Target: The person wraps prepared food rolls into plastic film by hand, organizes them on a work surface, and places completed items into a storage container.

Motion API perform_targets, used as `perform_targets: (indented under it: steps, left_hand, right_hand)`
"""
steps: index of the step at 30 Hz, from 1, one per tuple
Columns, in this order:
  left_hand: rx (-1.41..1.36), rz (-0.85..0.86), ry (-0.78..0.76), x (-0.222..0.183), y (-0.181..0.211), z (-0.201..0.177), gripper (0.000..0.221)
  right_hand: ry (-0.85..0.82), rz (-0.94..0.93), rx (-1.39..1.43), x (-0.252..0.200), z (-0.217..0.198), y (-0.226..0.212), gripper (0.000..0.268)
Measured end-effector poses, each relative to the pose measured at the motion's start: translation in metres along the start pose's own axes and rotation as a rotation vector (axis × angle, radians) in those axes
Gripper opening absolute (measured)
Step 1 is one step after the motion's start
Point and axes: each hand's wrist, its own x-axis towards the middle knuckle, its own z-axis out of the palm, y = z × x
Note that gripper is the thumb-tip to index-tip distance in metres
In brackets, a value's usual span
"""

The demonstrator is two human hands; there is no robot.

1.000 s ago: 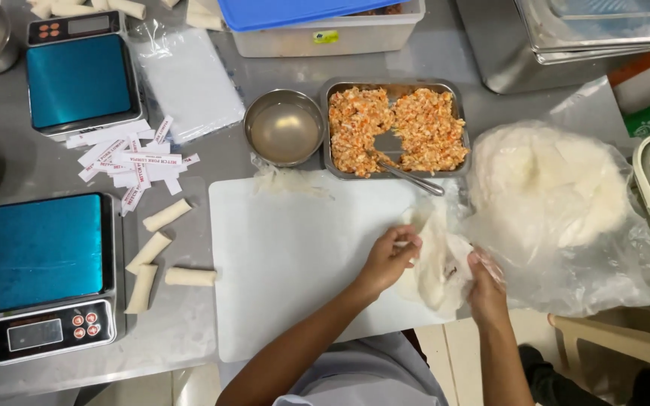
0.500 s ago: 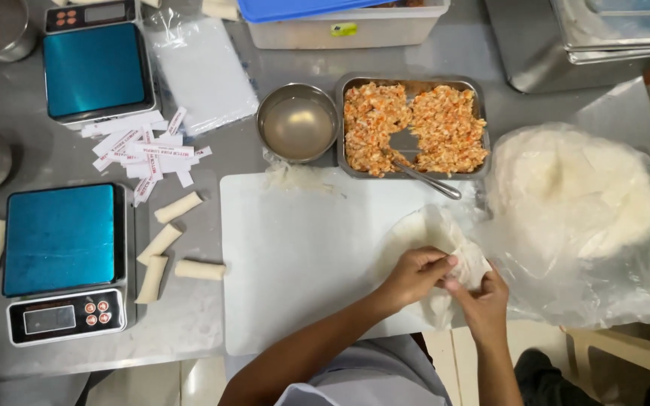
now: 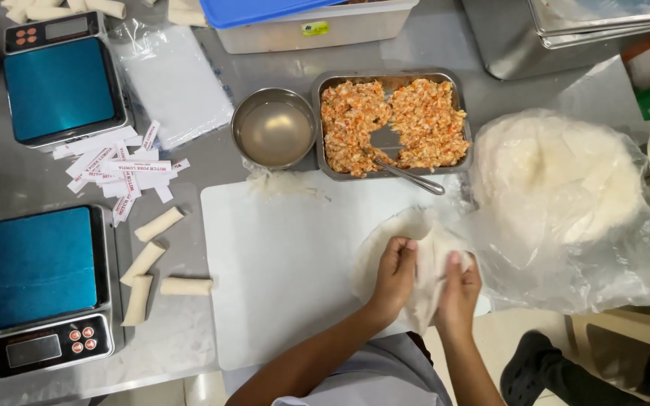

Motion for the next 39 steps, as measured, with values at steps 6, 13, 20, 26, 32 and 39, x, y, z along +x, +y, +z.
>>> perform_targets:
  steps: [6,13,20,26,32,39]
  left_hand:
    - [-0.088,0.075,0.074,0.001,0.007,-0.004,0.019]
    - [-0.491,-0.226,0.356,0.011,0.009,-0.025,0.023]
    - [-0.391,-0.545,-0.136,0.007,-0.015,-0.031,0.050]
    - [-0.277,-0.320,0.178,0.004,-0.006,-0.038,0.045]
    - [-0.396,-0.276,0.336,-0.019,0.071,-0.045,0.037]
    - [-0.084,-0.190,0.304,-0.035,0.107,-0.112,0.030]
  right_hand:
    - [0.072,-0.214,-0.096,0.007,0.001,-0.002,0.018]
    - [0.402,-0.156,0.153,0.024,-0.018,-0.020,0.039]
    - [0.218,0.002,-0.063,0.018,-0.010,-0.033,0.025]
    - [0.327,0.298,0.040,0.038,-0.023,-0.021,0.044]
    - [0.503,0.115,0.132,0.074,-0.063,-0.002,0.025]
    - [0.263,-0.143,-0.278,0.117,-0.128,0.012,0.017]
